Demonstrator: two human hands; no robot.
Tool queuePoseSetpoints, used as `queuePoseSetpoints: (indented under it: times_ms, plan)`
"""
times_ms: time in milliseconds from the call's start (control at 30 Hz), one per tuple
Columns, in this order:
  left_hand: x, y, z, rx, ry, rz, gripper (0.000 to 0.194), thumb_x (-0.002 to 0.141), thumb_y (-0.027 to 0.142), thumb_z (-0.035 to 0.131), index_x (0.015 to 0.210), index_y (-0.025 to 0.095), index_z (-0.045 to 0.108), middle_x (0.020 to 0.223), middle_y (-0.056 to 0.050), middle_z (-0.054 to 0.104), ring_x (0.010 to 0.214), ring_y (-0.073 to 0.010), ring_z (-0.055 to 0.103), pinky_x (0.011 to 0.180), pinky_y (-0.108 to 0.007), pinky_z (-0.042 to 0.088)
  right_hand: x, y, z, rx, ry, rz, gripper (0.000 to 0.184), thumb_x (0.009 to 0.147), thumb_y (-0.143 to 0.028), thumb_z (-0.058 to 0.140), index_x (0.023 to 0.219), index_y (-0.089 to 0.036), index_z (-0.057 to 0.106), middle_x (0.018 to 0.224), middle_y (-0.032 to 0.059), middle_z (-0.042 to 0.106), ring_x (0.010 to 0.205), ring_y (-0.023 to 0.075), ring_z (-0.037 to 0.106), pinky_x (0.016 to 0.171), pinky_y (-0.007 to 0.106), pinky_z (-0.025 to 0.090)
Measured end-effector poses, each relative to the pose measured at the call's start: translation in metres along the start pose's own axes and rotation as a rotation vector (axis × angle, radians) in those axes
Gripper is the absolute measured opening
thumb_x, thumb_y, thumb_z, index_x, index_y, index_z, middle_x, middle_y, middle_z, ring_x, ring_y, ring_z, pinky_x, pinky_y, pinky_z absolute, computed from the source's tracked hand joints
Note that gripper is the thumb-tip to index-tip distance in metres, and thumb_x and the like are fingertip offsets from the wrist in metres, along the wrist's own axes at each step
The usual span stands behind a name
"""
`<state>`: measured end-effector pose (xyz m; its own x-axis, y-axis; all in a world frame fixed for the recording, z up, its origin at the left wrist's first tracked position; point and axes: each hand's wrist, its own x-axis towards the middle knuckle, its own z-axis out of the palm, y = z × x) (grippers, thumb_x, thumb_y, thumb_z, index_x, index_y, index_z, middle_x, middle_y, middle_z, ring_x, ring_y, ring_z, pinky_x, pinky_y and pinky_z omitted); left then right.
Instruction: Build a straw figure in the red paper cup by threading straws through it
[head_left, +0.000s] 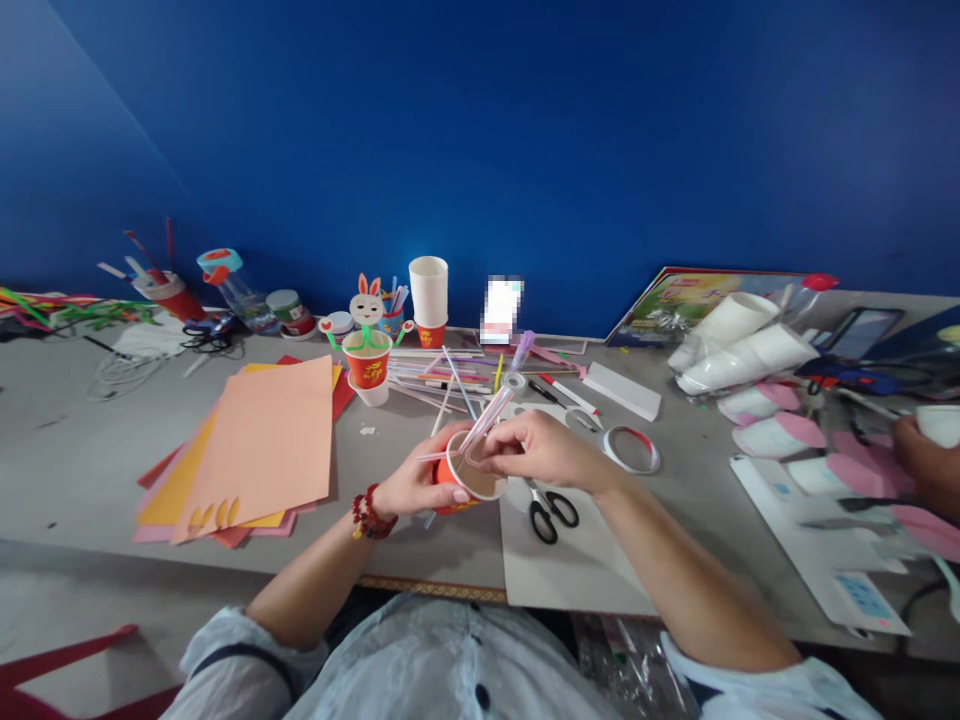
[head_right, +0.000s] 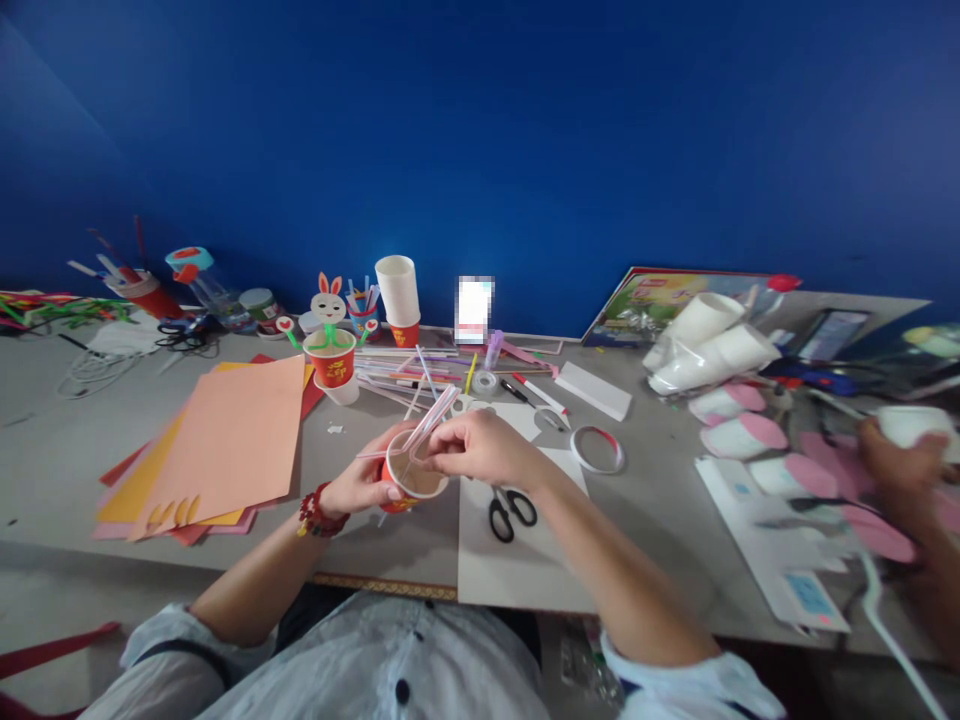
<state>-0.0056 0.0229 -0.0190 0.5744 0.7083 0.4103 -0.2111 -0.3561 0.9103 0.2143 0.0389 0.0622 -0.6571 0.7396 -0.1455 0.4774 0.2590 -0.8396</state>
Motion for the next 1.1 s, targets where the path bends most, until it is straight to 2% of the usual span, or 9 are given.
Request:
queuePoseSetpoints:
  times_ms: [233, 367, 500, 733, 967, 1100]
  plan:
    - [-0.005, -0.01, 0.0, -0.071, 0.038, -0.049, 0.072, 0.078, 0.052, 0.073, 0.138, 0.018, 0.053, 0.139, -0.016, 0.055, 0.122, -0.0337, 0.057, 0.102, -0.042, 0.046, 0.002, -0.001, 0.002, 0.057, -0.001, 0.015, 0.017, 0.082, -0.032, 0.064, 0.076, -0.017, 0.069, 0.064, -0.0031, 0.056, 0.057, 0.0101, 0.042, 0.054, 0.024, 0.029]
    - [-0.005, -0.01, 0.0, -0.054, 0.036, -0.047, 0.071, 0.078, 0.052, 0.074, 0.137, 0.018, 0.055, 0.139, -0.016, 0.056, 0.125, -0.0351, 0.055, 0.105, -0.044, 0.043, 0.0, -0.002, -0.001, 0.006, -0.005, 0.005, 0.012, 0.08, -0.026, 0.063, 0.073, -0.018, 0.067, 0.064, -0.0039, 0.056, 0.056, 0.0094, 0.042, 0.053, 0.023, 0.029]
    - [-0.003, -0.007, 0.001, -0.051, 0.027, -0.035, 0.075, 0.078, 0.052, 0.073, 0.14, 0.018, 0.051, 0.13, -0.016, 0.061, 0.117, -0.0335, 0.059, 0.102, -0.044, 0.046, 0.0, -0.001, -0.001, -0.033, -0.003, -0.003, 0.019, 0.083, -0.033, 0.064, 0.072, -0.018, 0.066, 0.061, -0.0043, 0.054, 0.056, 0.0095, 0.042, 0.052, 0.023, 0.029]
    - [-0.002, -0.005, 0.001, 0.003, 0.033, -0.039, 0.073, 0.078, 0.055, 0.073, 0.137, 0.017, 0.054, 0.134, -0.016, 0.059, 0.118, -0.0339, 0.059, 0.102, -0.044, 0.046, 0.001, -0.001, 0.001, -0.082, 0.012, -0.001, 0.023, 0.084, -0.037, 0.065, 0.072, -0.018, 0.066, 0.06, -0.0045, 0.053, 0.055, 0.0092, 0.042, 0.051, 0.023, 0.028]
    - [-0.002, -0.005, 0.001, -0.005, 0.029, -0.003, 0.072, 0.078, 0.052, 0.074, 0.138, 0.018, 0.053, 0.126, -0.015, 0.063, 0.112, -0.032, 0.062, 0.098, -0.043, 0.049, 0.001, -0.002, -0.005, -0.101, -0.042, -0.034, 0.015, 0.084, -0.031, 0.064, 0.08, -0.018, 0.071, 0.066, -0.0024, 0.061, 0.057, 0.0096, 0.048, 0.053, 0.022, 0.031]
    - [-0.003, -0.007, 0.001, -0.005, 0.04, -0.025, 0.073, 0.078, 0.055, 0.072, 0.137, 0.017, 0.054, 0.129, -0.016, 0.061, 0.114, -0.0329, 0.061, 0.099, -0.044, 0.047, 0.0, -0.007, -0.008, -0.089, -0.09, -0.044, 0.01, 0.084, -0.022, 0.061, 0.084, -0.018, 0.071, 0.064, -0.0031, 0.061, 0.054, 0.0097, 0.052, 0.053, 0.022, 0.033]
